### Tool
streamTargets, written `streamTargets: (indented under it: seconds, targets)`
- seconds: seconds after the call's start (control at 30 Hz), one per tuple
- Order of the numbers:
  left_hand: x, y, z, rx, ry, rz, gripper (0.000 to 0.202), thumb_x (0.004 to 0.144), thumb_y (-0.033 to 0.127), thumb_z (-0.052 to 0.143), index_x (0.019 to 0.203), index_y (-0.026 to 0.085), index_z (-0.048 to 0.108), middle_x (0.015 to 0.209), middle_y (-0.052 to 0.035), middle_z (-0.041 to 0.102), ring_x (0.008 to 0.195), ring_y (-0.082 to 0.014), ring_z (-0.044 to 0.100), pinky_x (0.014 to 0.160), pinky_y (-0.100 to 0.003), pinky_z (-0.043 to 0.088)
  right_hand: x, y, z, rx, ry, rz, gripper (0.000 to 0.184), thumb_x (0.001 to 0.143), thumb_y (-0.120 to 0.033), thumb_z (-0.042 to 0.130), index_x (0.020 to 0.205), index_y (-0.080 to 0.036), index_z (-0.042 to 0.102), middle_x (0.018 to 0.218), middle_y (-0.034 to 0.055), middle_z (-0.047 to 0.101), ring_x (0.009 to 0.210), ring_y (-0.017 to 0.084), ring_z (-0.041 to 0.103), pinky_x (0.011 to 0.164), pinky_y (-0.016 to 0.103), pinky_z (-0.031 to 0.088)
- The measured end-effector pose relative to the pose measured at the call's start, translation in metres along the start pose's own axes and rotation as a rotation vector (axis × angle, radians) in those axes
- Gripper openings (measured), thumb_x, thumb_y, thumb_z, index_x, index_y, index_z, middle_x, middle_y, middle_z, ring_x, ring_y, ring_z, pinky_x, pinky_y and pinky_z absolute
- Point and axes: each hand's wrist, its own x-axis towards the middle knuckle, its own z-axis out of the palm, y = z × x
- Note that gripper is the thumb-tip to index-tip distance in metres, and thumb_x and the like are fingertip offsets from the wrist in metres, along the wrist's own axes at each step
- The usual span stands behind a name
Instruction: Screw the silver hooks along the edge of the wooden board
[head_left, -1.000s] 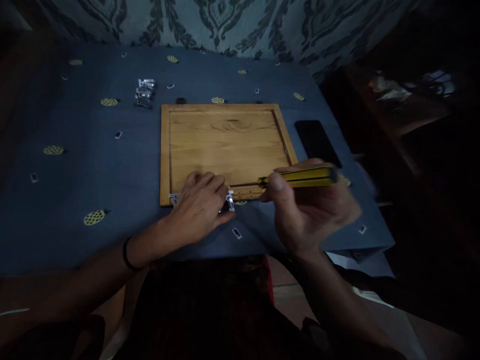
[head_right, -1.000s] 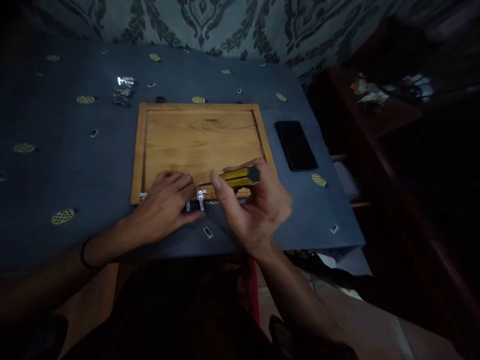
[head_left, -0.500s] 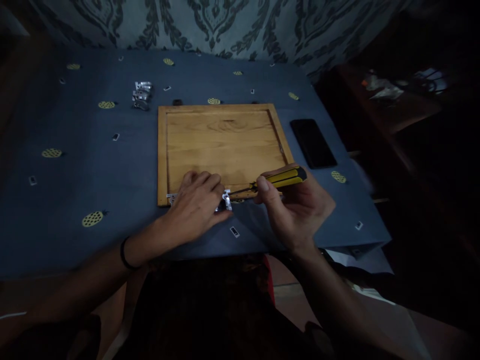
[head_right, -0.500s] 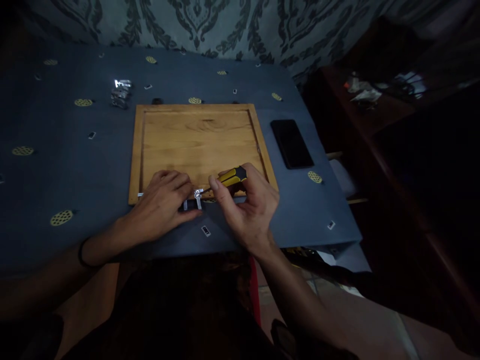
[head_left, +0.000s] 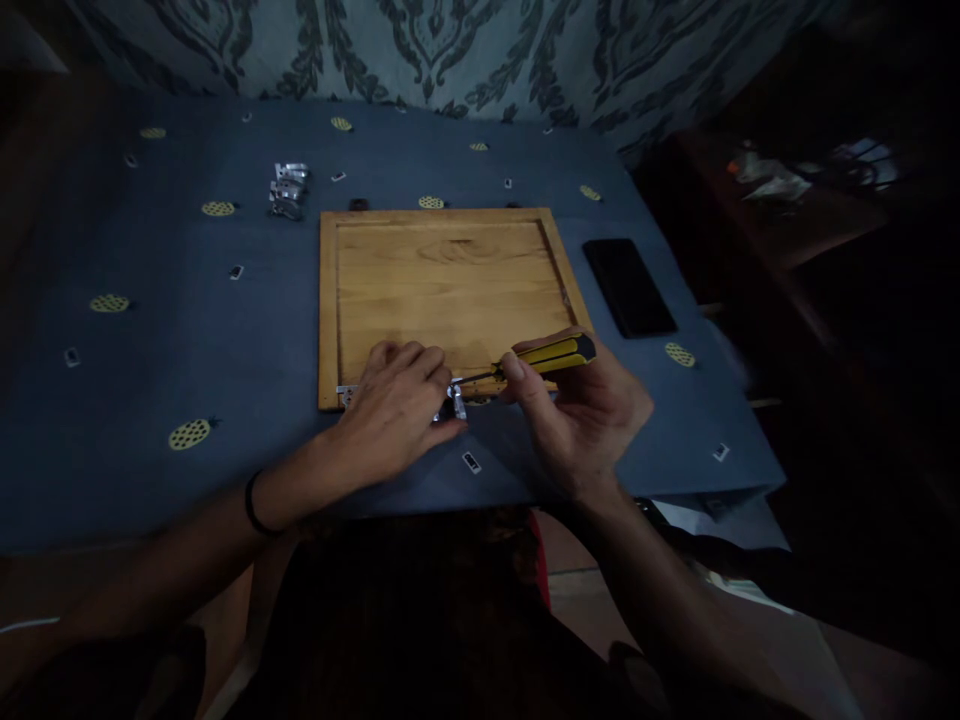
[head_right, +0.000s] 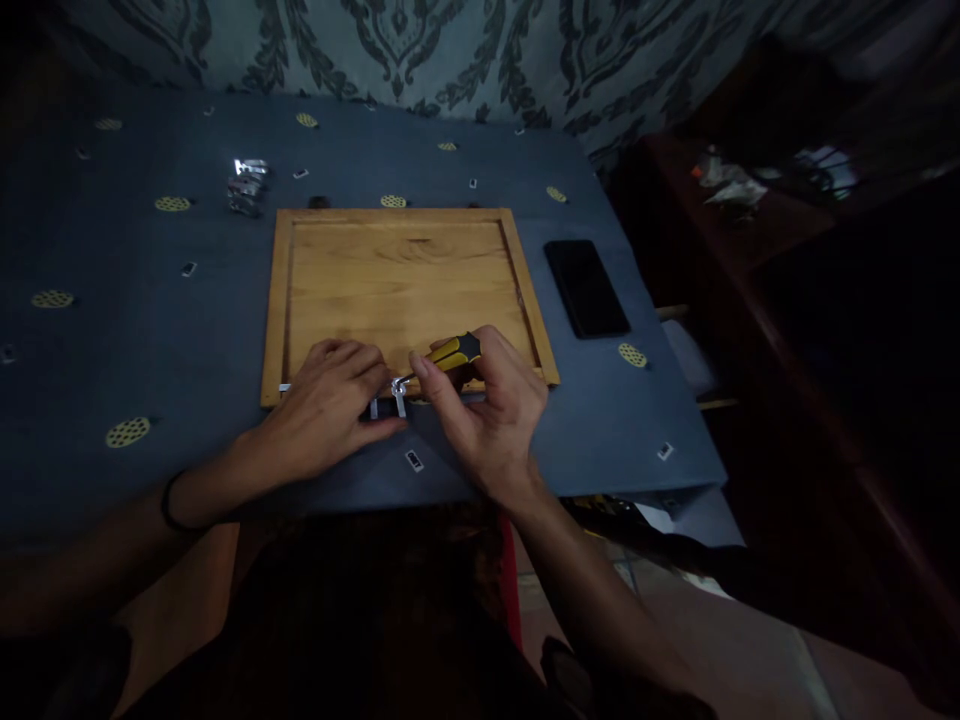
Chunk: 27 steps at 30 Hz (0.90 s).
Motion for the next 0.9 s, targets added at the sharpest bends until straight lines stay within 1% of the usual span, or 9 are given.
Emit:
streamTargets:
  seconds: [0.1,0.2,0.43,0.57,0.73,0.8,0.9]
  targets:
    - [0.001,0.001,-0.002,0.001,-0.037,-0.007,0.039,0.095,0.045,0.074,0.108,0.009,0.071,0.109,-0.0119,0.068,0.112,-0.0337,0.062,0.101,-0.051,0.046,0.003,-0.003,-0.002,-0.019,-0.019,-0.018,0.017,0.096,-0.033,0.071,0.084,-0.023,0.065,0.069,-0.0034,0.063,0.062,0.013,0.062,0.059,0.03,0.049]
    - [0.002,0.002,-0.004,0.008,-0.068,-0.023,0.04,0.095,0.046,0.073,0.11,0.009,0.072,0.11,-0.0122,0.068,0.114,-0.034,0.062,0.102,-0.051,0.046,0.008,-0.006,-0.004,-0.047,-0.052,-0.056,0.021,0.096,-0.033,0.07,0.079,-0.023,0.063,0.071,-0.0023,0.064,0.063,0.013,0.062,0.059,0.03,0.048]
    - [0.0,0.001,0.0,0.012,-0.015,-0.002,0.037,0.095,0.044,0.074,0.11,0.01,0.071,0.11,-0.0112,0.069,0.112,-0.0326,0.062,0.101,-0.049,0.046,0.019,-0.009,-0.009,-0.009,-0.15,-0.168,0.022,0.094,-0.024,0.071,0.074,-0.022,0.064,0.076,-0.0003,0.068,0.068,0.013,0.064,0.063,0.028,0.05]
    - [0.0,0.001,0.0,0.013,-0.003,-0.002,0.036,0.095,0.044,0.074,0.108,0.011,0.071,0.109,-0.011,0.069,0.111,-0.0324,0.062,0.1,-0.049,0.046,0.021,-0.007,-0.01,0.022,-0.17,-0.16,0.022,0.095,-0.028,0.071,0.074,-0.022,0.065,0.077,0.0,0.068,0.068,0.014,0.064,0.064,0.029,0.051]
    - [0.0,0.0,0.0,0.008,0.009,0.0,0.032,0.095,0.044,0.074,0.105,0.013,0.07,0.107,-0.0099,0.069,0.109,-0.0311,0.062,0.099,-0.048,0.045,0.019,-0.007,-0.01,0.033,-0.189,-0.136,0.023,0.094,-0.029,0.072,0.073,-0.023,0.064,0.076,0.0002,0.068,0.068,0.015,0.064,0.063,0.031,0.051]
    - [0.0,0.0,0.001,0.006,0.02,0.0,0.031,0.095,0.044,0.073,0.103,0.013,0.07,0.105,-0.0096,0.069,0.107,-0.031,0.062,0.098,-0.047,0.045,0.017,-0.008,-0.01,0.029,-0.156,-0.103,0.019,0.095,-0.031,0.072,0.078,-0.024,0.067,0.076,-0.0001,0.069,0.068,0.016,0.065,0.063,0.033,0.052]
    - [0.0,-0.001,0.002,-0.008,0.027,0.002,0.031,0.095,0.043,0.074,0.102,0.013,0.07,0.105,-0.01,0.068,0.107,-0.0313,0.062,0.098,-0.047,0.045,0.012,-0.008,-0.011,0.077,0.009,-0.009,0.013,0.096,-0.034,0.071,0.085,-0.026,0.069,0.077,-0.0001,0.07,0.068,0.017,0.067,0.064,0.035,0.053]
